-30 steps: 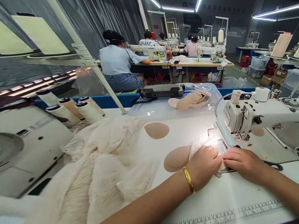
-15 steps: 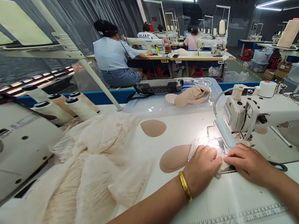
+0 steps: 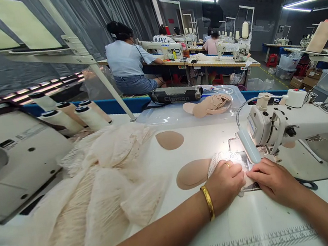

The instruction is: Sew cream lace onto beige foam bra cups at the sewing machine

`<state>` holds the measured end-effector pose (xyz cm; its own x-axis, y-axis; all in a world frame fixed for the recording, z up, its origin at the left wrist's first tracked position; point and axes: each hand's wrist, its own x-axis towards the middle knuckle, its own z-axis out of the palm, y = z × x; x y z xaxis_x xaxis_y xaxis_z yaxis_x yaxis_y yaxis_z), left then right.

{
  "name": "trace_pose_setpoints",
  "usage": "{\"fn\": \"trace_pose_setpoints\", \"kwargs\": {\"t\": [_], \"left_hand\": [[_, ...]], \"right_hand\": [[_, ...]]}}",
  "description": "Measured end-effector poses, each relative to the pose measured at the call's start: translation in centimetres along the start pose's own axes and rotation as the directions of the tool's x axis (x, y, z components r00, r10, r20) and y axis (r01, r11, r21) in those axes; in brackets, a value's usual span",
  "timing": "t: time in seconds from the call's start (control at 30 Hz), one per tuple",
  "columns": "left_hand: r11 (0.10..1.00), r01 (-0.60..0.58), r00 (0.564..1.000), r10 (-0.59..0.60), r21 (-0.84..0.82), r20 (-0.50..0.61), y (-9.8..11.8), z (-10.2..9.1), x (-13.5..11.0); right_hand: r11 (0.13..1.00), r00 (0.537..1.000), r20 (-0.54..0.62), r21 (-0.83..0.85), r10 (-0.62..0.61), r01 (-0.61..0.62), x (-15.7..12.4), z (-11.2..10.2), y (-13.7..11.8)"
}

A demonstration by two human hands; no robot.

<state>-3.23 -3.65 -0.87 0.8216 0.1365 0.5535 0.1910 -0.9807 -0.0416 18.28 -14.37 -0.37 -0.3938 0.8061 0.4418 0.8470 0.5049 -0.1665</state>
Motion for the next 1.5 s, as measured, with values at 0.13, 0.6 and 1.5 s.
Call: {"fn": "trace_pose_setpoints", "kwargs": {"t": [0.13, 0.6, 1.5], "left_hand": [[1.0, 0.012, 0.996, -0.01, -0.013, 0.09, -0.1, -0.4, 0.1], [0.974, -0.2, 0.961, 0.216, -0.109, 0.17, -5.1, 2.2, 3.0], [0.99, -0.076, 0.98, 0.096, -0.117, 0.174, -4.6, 1.9, 3.3]], "right_hand": [[1.0, 1.0, -0.001, 0.005, -0.002, 0.002, 0.2, -0.1, -0.1], [0.982, 0.995, -0.041, -0.16, 0.095, -0.1, 0.3, 0.8, 0.4], [0.975, 0.993, -0.051, -0.194, 0.103, -0.111, 0.5, 1.0, 0.3]]}}
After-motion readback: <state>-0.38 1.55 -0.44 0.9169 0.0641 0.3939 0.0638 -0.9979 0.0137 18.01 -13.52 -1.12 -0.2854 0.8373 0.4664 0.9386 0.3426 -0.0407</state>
